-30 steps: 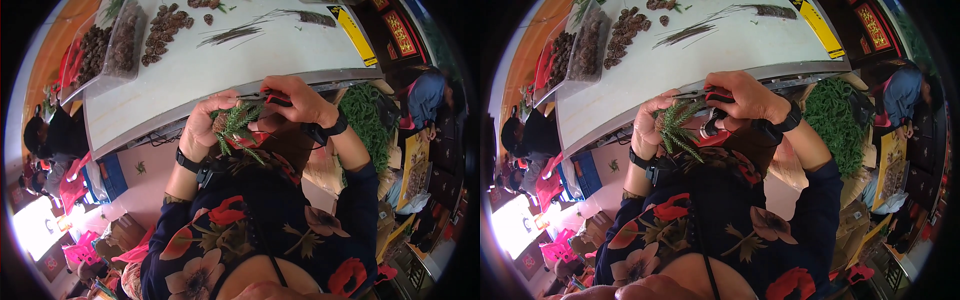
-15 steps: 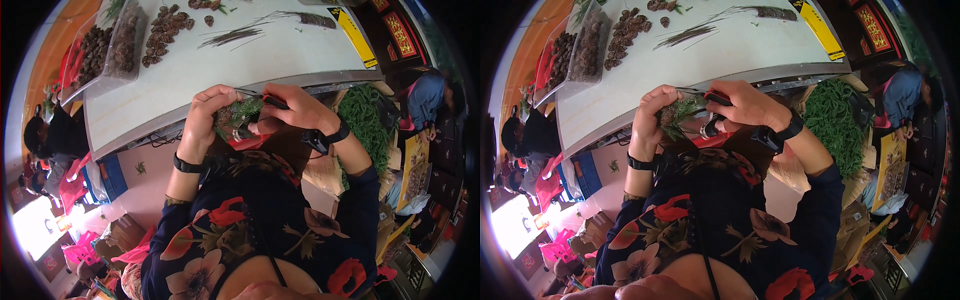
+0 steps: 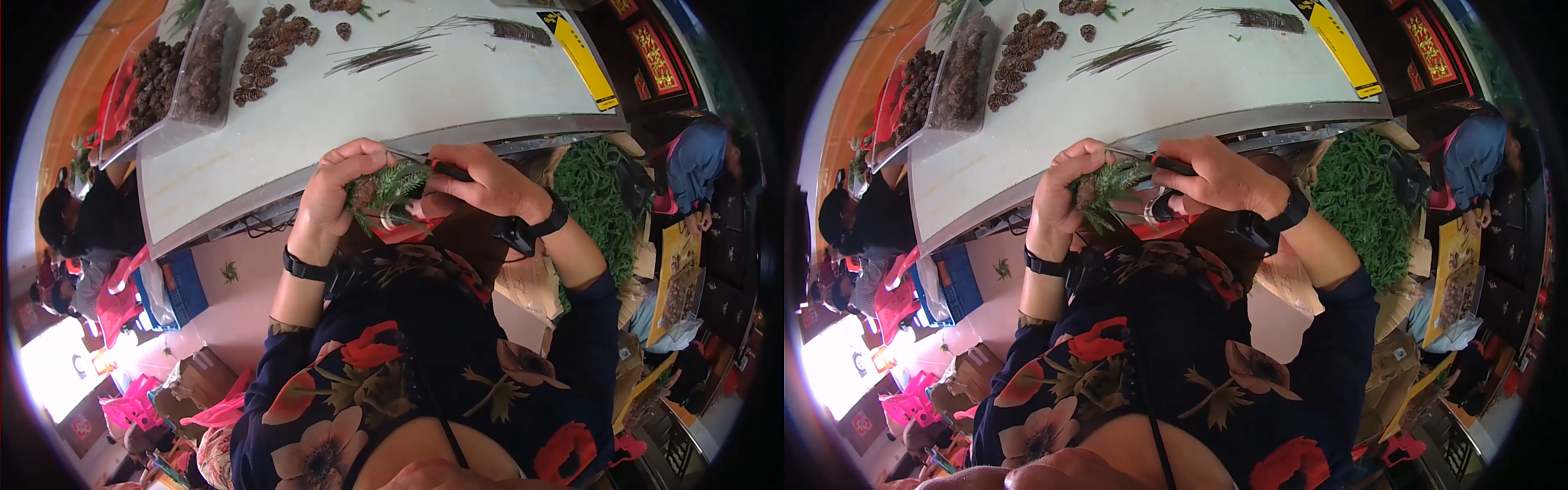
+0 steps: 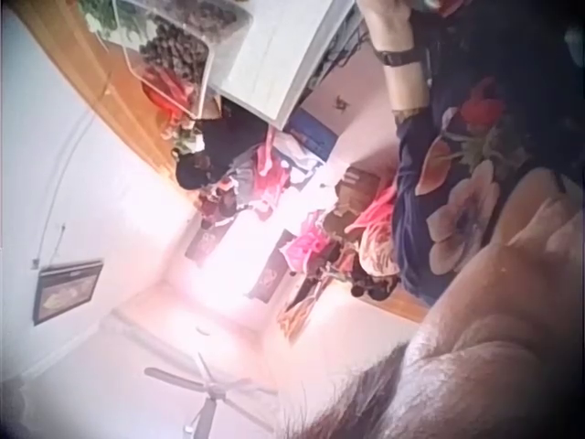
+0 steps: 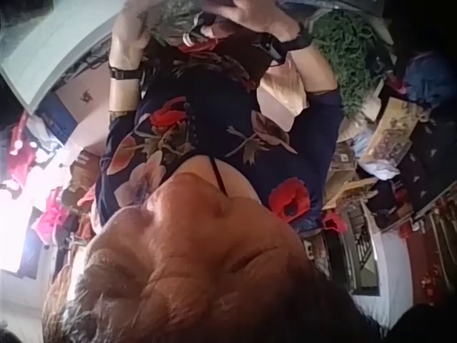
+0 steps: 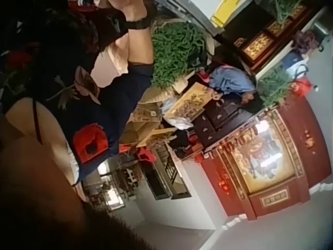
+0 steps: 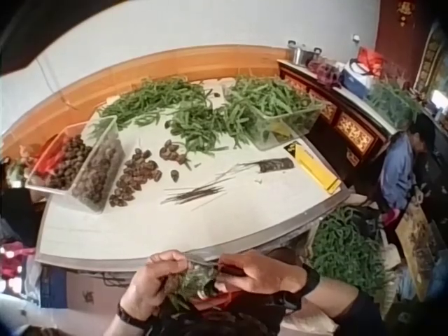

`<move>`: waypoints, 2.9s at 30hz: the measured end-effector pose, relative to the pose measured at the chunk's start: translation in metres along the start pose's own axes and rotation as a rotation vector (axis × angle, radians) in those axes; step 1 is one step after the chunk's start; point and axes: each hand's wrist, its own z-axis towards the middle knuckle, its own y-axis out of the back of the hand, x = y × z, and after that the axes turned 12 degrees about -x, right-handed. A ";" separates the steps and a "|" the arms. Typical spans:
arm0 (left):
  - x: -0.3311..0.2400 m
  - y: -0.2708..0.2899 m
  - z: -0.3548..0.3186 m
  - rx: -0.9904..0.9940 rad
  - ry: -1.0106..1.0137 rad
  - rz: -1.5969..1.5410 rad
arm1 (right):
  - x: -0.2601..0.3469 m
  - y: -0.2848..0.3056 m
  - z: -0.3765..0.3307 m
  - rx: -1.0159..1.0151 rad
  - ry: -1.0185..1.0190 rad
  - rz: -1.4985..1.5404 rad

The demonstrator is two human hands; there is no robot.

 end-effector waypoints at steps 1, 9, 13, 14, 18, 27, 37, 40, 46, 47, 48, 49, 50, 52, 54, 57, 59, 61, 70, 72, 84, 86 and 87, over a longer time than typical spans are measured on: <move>0.000 -0.005 -0.001 -0.077 -0.089 0.120 | 0.001 -0.002 -0.002 0.018 -0.101 0.074; 0.002 0.005 0.003 0.012 0.012 -0.064 | 0.008 0.000 0.002 -0.079 -0.100 0.057; 0.002 0.005 0.004 0.068 0.089 -0.171 | 0.005 -0.001 0.003 -0.193 0.068 -0.019; 0.002 0.005 0.003 0.073 0.110 -0.195 | 0.006 0.000 0.004 -0.195 0.074 -0.036; 0.002 0.005 0.000 0.060 0.137 -0.201 | 0.009 0.000 0.004 -0.199 0.095 -0.037; 0.003 0.011 0.002 0.163 0.182 -0.163 | 0.009 0.005 0.005 -0.097 0.066 0.005; 0.001 -0.006 -0.002 -0.033 -0.071 0.001 | 0.014 0.006 0.006 -0.144 -0.103 0.007; 0.001 -0.004 -0.003 -0.034 -0.069 -0.010 | 0.013 0.008 0.005 -0.128 -0.100 0.034; 0.001 -0.001 -0.004 -0.008 -0.024 -0.031 | 0.012 0.007 0.004 -0.102 -0.076 0.063; 0.001 -0.001 -0.004 -0.007 -0.023 -0.031 | 0.013 0.007 0.004 -0.095 -0.063 0.068; 0.001 -0.001 -0.003 -0.014 -0.022 -0.035 | 0.013 0.007 0.004 -0.096 -0.063 0.068; 0.002 -0.001 -0.003 -0.020 -0.021 -0.038 | 0.014 0.007 0.004 -0.102 -0.057 0.050; 0.002 -0.001 -0.003 -0.026 -0.020 -0.042 | 0.014 0.006 0.004 -0.108 -0.050 0.033; 0.003 -0.002 -0.003 -0.033 -0.049 -0.011 | 0.014 0.006 0.004 -0.114 -0.042 0.016; 0.003 -0.004 -0.004 -0.049 -0.106 0.051 | 0.014 0.004 0.003 -0.145 -0.039 -0.030; -0.002 -0.009 -0.008 -0.056 -0.119 0.108 | 0.014 0.005 0.003 -0.173 -0.054 -0.052; -0.001 -0.011 -0.009 -0.055 -0.125 0.138 | 0.014 0.005 0.004 -0.199 -0.091 -0.051; 0.003 -0.010 -0.009 -0.078 -0.134 0.123 | 0.012 0.005 0.005 -0.209 -0.082 -0.050; 0.012 -0.008 -0.004 -0.262 -0.400 0.377 | 0.022 0.005 0.000 -0.310 -0.102 -0.135; 0.013 -0.008 -0.003 -0.286 -0.435 0.425 | 0.024 0.001 -0.002 -0.308 -0.064 -0.151; 0.011 -0.016 -0.007 -0.342 -0.545 0.540 | 0.026 -0.002 -0.002 -0.279 -0.068 -0.251; 0.009 -0.018 -0.008 -0.350 -0.543 0.548 | 0.026 -0.001 -0.001 -0.268 -0.069 -0.229; 0.009 -0.018 -0.008 -0.350 -0.542 0.548 | 0.025 -0.001 -0.001 -0.262 -0.070 -0.218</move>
